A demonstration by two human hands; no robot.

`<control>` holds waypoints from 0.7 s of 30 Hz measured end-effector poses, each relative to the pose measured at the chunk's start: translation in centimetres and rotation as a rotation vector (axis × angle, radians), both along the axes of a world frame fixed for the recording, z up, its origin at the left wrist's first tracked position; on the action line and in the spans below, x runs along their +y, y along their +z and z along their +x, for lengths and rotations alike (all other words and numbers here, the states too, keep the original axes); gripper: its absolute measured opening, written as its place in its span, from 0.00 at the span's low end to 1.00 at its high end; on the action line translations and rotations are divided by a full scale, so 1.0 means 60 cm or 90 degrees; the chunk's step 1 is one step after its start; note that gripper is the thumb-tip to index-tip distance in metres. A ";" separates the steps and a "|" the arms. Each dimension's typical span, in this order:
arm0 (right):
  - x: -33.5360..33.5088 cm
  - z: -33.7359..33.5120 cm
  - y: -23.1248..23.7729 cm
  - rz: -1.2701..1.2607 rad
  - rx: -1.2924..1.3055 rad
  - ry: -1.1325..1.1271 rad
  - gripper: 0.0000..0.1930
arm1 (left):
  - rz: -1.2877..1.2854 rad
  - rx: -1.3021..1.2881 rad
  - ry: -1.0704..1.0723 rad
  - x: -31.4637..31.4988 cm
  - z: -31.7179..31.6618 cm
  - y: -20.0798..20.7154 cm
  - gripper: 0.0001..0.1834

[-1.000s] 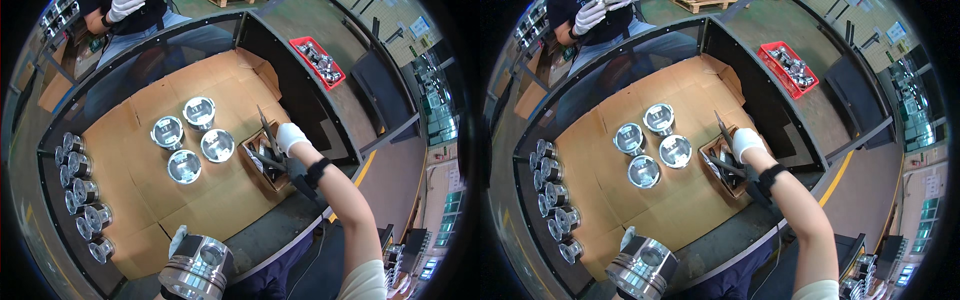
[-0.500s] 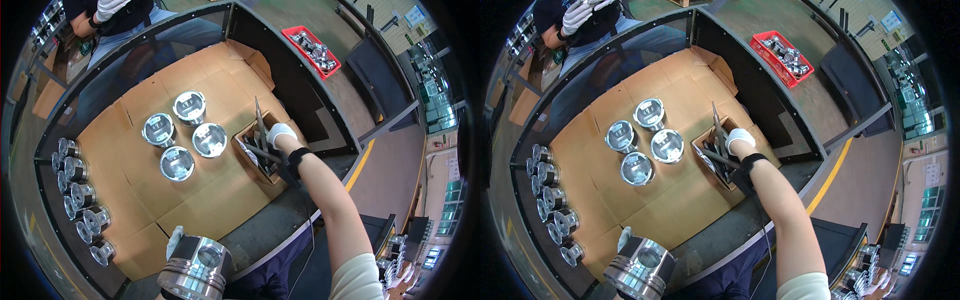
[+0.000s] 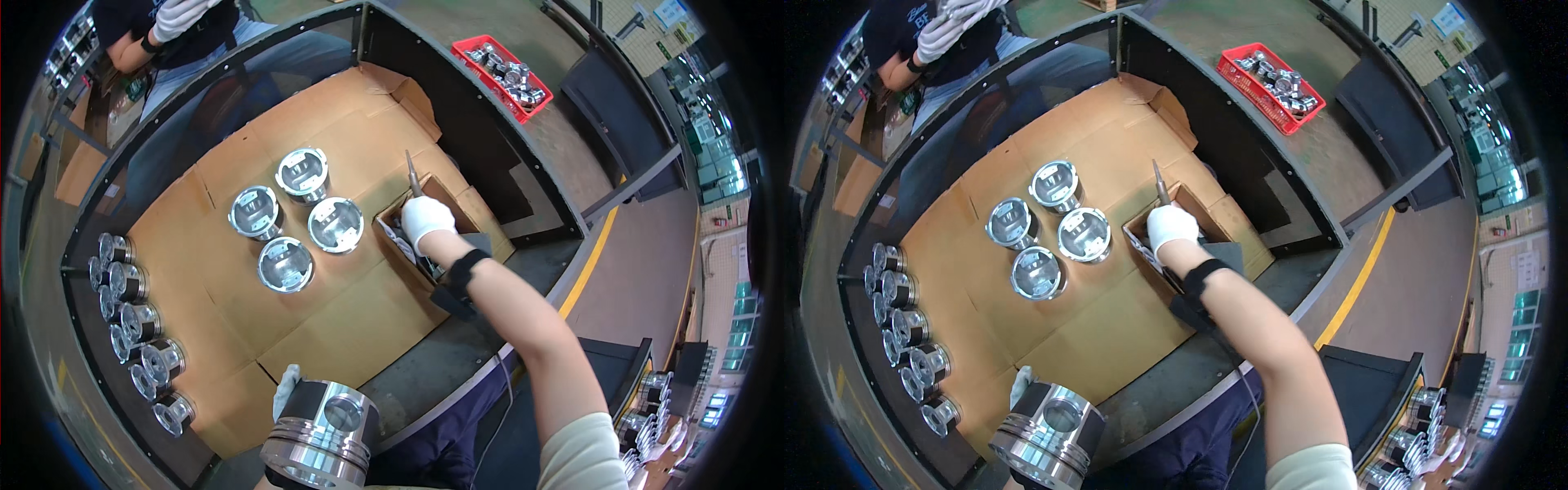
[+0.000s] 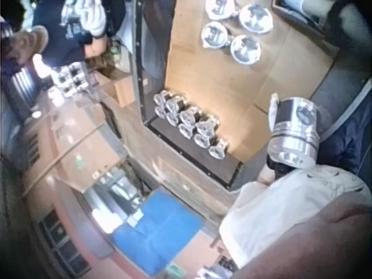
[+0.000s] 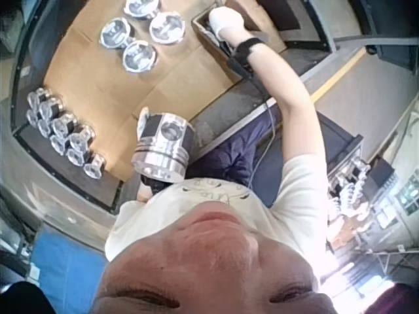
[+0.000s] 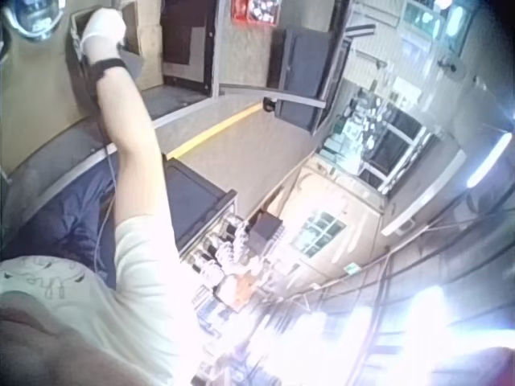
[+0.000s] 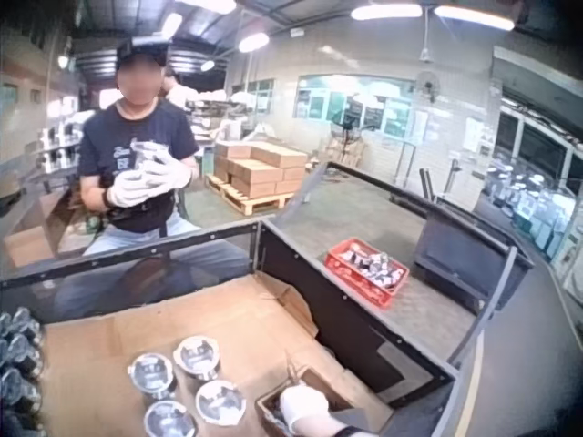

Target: Inspecting and organizing metal engine pistons on a workbench in a fabrication facility.

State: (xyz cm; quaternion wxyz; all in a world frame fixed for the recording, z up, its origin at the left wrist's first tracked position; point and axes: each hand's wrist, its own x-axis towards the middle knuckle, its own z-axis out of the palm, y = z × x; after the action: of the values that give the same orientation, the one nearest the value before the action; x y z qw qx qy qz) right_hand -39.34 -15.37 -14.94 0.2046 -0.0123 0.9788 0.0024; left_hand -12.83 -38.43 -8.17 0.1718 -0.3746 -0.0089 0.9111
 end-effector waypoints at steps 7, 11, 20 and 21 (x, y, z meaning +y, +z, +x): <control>-0.050 -0.001 -0.040 -0.046 -0.008 0.032 0.09 | -0.007 0.020 -0.072 0.045 -0.053 0.039 0.25; 0.034 -0.050 -0.215 -0.230 0.046 -0.429 0.14 | 0.035 0.062 -0.156 0.095 -0.095 0.058 0.25; 0.030 0.006 -0.005 -0.203 0.069 0.047 0.15 | -0.023 0.027 -0.107 0.069 -0.071 0.094 0.26; 0.041 0.012 0.030 -0.220 0.060 0.055 0.16 | -0.027 0.018 -0.100 0.068 -0.064 0.098 0.26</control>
State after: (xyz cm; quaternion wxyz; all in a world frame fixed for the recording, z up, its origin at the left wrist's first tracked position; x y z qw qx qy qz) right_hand -38.65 -12.93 -13.16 0.1528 -0.0891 0.9717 -0.1565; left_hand -16.65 -34.38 -2.31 0.2347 -0.3649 0.0424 0.9000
